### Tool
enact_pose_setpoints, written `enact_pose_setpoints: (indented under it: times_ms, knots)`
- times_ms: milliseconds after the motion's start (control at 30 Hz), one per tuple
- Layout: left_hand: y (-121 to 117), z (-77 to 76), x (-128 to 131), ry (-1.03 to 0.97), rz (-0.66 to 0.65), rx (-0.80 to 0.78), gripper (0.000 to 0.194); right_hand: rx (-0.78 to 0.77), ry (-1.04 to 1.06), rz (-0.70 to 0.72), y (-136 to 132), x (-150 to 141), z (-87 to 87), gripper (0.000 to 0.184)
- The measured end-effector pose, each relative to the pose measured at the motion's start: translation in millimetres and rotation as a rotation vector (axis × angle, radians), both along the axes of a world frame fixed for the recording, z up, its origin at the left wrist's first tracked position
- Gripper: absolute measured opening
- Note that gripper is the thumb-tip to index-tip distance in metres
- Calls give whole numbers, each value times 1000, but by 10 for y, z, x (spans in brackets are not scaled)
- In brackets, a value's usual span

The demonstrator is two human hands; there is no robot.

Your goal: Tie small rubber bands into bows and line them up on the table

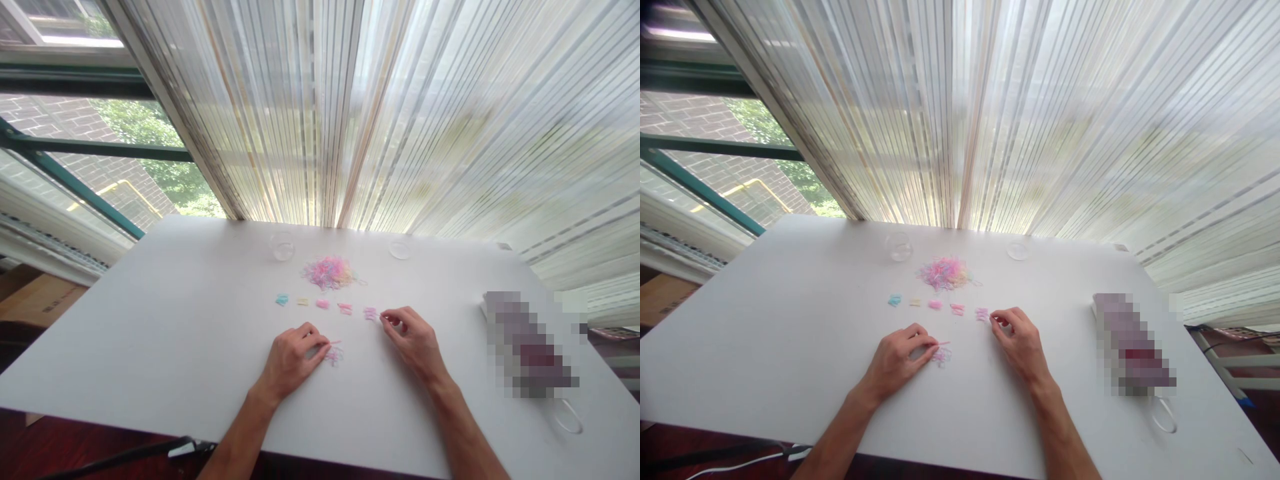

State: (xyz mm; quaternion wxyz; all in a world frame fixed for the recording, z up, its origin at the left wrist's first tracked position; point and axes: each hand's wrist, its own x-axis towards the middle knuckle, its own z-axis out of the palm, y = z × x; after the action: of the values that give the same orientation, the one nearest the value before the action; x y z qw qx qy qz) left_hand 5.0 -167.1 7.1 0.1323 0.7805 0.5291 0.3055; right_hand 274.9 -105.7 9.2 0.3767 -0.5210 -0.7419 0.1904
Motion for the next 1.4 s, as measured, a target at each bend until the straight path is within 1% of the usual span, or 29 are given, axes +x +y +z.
enact_pose_setpoints:
  times_ms: [200, 433, 633, 767, 933, 1033, 1100, 1233, 1300, 1400]
  knots:
    - [2, -6, -10, 20, -10, 7, 12, -23, 13, 10, 10, -36, -21, 22]
    - [-1, -16, -13, 27, -9, -5, 12, -50, 6, 5, 18, -28, -38, 22]
    - [-1, -5, -8, 24, -5, 2, 13, -43, 9, 10, 10, -38, -24, 27]
    - [-4, -12, -12, 19, -10, 6, 11, -25, 8, 4, 15, -31, -19, 25]
    - [2, -26, -14, 41, -25, 34, 16, 26, 7, 8, -12, -52, 30, 18]
    - [4, -24, -3, 81, -19, 44, 17, 85, 35, 73, -71, -142, 49, 14]
    - [4, -20, 3, 105, -14, 38, 16, 97, 44, 166, -126, -233, 36, 13]
    - [3, -10, 2, 101, -24, 11, 13, 51, 1, 370, -230, -413, -22, 14]
    - [5, -3, -5, 73, -29, 3, 15, 57, -42, 391, -257, -476, -42, 17]
    - [9, 9, -13, 31, -28, -2, 18, 65, -95, 352, -264, -534, -54, 17]
